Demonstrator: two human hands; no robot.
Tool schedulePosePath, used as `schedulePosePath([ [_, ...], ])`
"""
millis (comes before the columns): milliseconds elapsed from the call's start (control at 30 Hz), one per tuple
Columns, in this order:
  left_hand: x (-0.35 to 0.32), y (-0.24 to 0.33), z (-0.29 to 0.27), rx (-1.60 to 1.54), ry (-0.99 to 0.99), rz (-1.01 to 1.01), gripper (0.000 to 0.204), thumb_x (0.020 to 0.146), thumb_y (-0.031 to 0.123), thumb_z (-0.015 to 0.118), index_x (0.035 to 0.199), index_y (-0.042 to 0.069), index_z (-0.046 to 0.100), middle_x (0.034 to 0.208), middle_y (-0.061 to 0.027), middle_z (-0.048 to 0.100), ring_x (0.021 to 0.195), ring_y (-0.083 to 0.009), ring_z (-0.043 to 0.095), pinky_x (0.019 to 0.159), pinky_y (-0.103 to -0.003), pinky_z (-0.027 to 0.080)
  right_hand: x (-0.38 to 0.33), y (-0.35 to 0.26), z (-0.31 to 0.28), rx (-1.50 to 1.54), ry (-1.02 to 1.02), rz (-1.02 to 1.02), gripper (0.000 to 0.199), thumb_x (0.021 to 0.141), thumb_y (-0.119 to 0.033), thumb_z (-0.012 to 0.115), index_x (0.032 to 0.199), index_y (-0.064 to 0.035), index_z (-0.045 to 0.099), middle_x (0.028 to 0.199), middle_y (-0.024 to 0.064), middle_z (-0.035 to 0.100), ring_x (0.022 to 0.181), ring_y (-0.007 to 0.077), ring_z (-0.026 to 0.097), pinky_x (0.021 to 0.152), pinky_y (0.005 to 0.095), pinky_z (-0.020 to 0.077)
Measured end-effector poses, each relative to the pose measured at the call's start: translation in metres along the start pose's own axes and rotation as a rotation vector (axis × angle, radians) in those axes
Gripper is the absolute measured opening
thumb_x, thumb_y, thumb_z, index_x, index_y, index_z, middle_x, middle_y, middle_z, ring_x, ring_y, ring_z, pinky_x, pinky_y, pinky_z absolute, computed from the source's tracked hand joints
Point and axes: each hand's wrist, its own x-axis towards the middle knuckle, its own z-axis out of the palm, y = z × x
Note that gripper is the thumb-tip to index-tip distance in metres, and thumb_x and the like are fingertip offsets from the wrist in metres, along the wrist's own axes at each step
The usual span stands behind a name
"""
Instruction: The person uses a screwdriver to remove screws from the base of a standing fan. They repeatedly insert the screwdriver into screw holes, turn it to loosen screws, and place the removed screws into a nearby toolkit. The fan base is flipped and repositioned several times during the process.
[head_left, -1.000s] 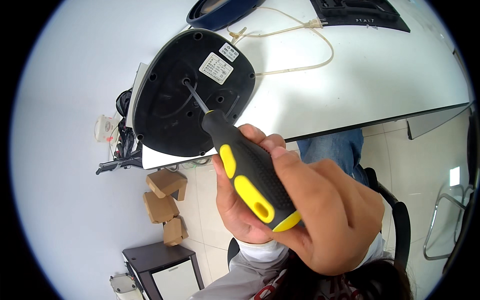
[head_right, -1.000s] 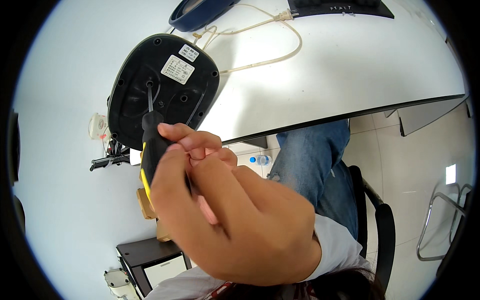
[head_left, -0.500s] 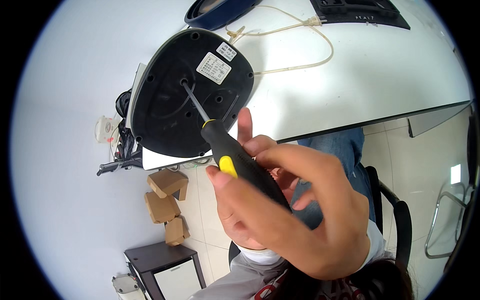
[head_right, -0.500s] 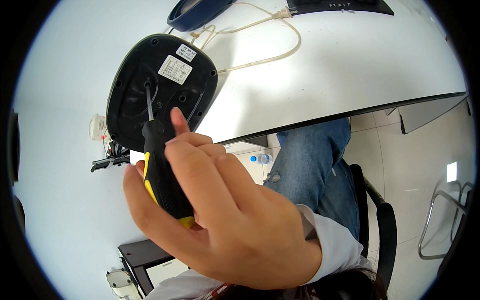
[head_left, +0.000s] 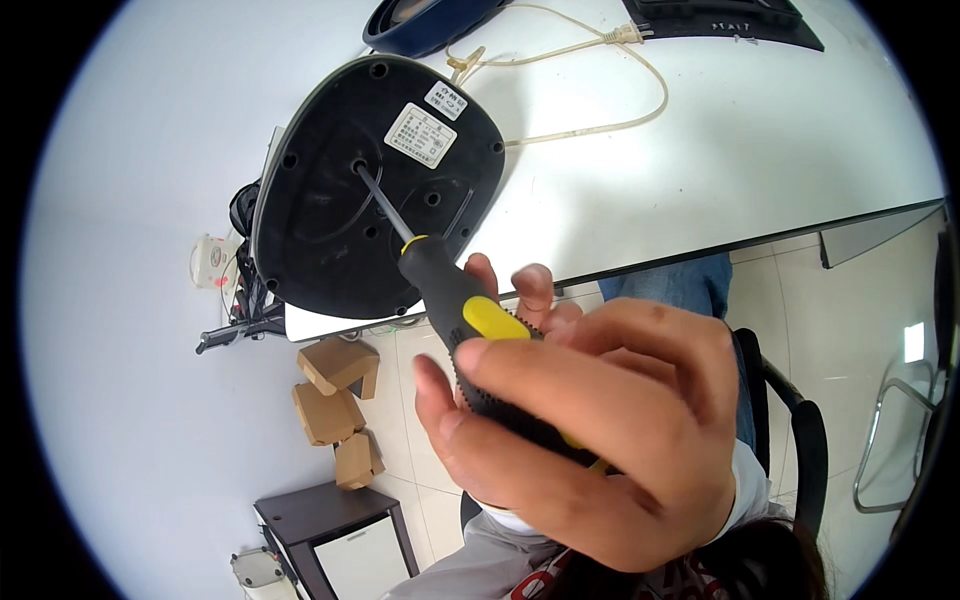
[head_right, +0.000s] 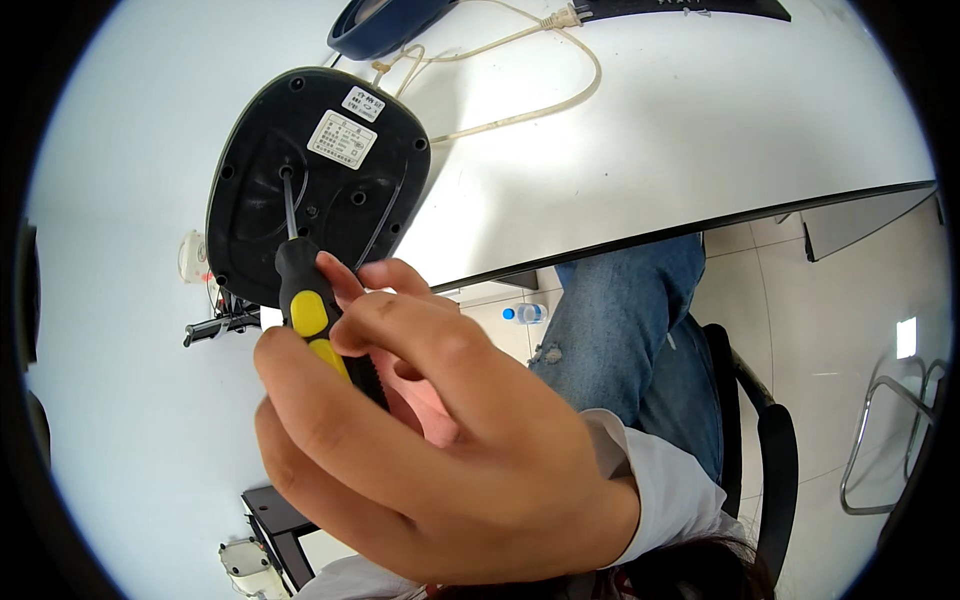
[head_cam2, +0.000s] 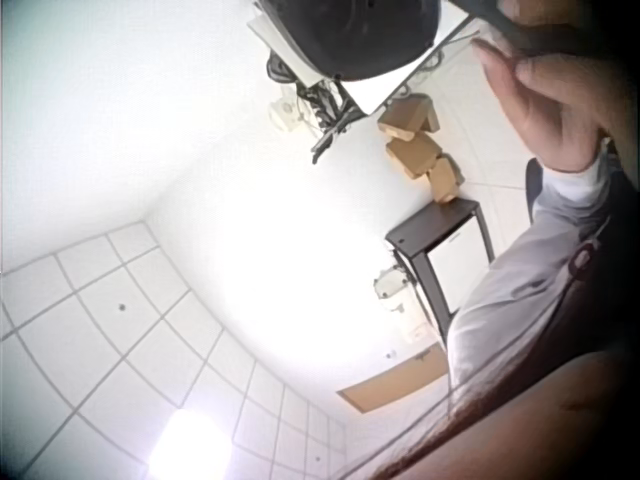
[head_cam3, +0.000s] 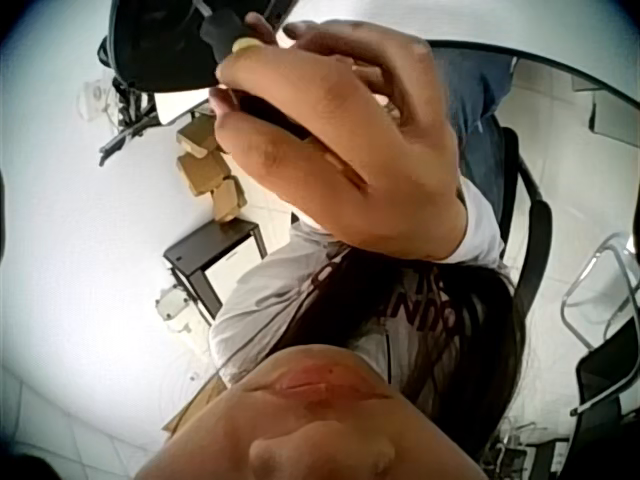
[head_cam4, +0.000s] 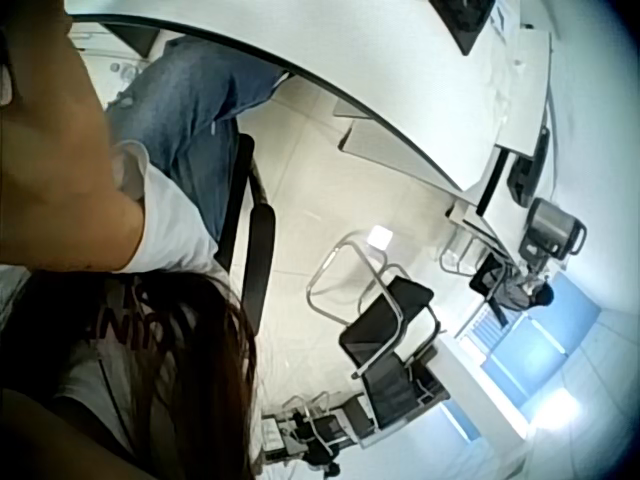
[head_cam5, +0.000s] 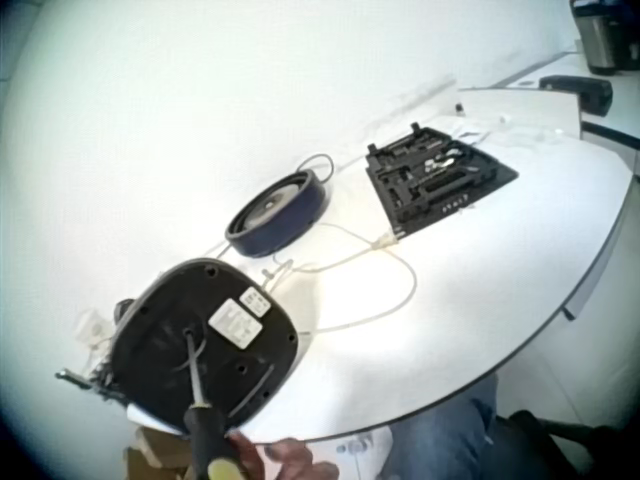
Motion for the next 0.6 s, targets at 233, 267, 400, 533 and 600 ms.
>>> schedulePosePath([
  [233, -0.008, -0.001, -0.024, -0.057, -0.12, -0.043, 0.066, 0.09, 0.042, 0.049, 0.139, 0.007, 0.023, 0.123, -0.0109, 0.048, 0.11, -0.0274, 0.046, 0.091, -0.047, 0.045, 0.001, 0.003, -0.005, 0.14, -0.09, 0.07, 0.037, 0.064, -0.009, 0.083, 0.095, -0.0178, 0.067, 0.104, 0.0049, 0.058, 0.089, 0.0166, 0.052, 0.059, 0.0211, 0.0486],
  [267, -0.007, -0.001, -0.03, -0.059, -0.145, -0.055, 0.066, 0.09, 0.042, 0.049, 0.14, 0.007, 0.023, 0.124, -0.0112, 0.048, 0.11, -0.0279, 0.046, 0.091, -0.047, 0.045, 0.0, 0.007, -0.01, 0.104, -0.099, 0.11, 0.042, 0.063, -0.012, 0.083, 0.101, -0.0159, 0.065, 0.103, 0.0075, 0.058, 0.086, 0.0173, 0.054, 0.059, 0.0212, 0.0481],
  [400, -0.005, -0.003, -0.05, -0.092, -0.131, -0.008, 0.064, 0.089, 0.039, 0.051, 0.138, 0.007, 0.025, 0.126, -0.0122, 0.047, 0.11, -0.0273, 0.046, 0.092, -0.048, 0.045, -0.004, 0.012, -0.019, 0.051, -0.158, 0.19, 0.057, 0.062, -0.015, 0.082, 0.113, -0.0111, 0.059, 0.097, 0.0114, 0.058, 0.075, 0.0183, 0.057, 0.057, 0.0212, 0.0463],
  [533, -0.013, 0.002, -0.044, -0.063, -0.041, -0.028, 0.051, 0.089, 0.032, 0.051, 0.13, 0.007, 0.035, 0.122, -0.011, 0.048, 0.11, -0.0251, 0.045, 0.092, -0.047, 0.045, -0.005, 0.01, -0.017, 0.162, -0.124, 0.151, 0.05, 0.061, -0.008, 0.08, 0.108, -0.0113, 0.064, 0.094, 0.01, 0.058, 0.074, 0.017, 0.057, 0.055, 0.0198, 0.0445],
  [600, -0.014, -0.001, -0.04, -0.053, -0.018, -0.03, 0.051, 0.089, 0.033, 0.051, 0.13, 0.007, 0.035, 0.122, -0.0109, 0.048, 0.11, -0.0252, 0.045, 0.092, -0.046, 0.044, -0.001, 0.009, -0.024, 0.234, -0.165, 0.182, 0.045, 0.059, -0.004, 0.079, 0.102, -0.0141, 0.067, 0.097, 0.0091, 0.056, 0.075, 0.0158, 0.057, 0.054, 0.0181, 0.0431],
])
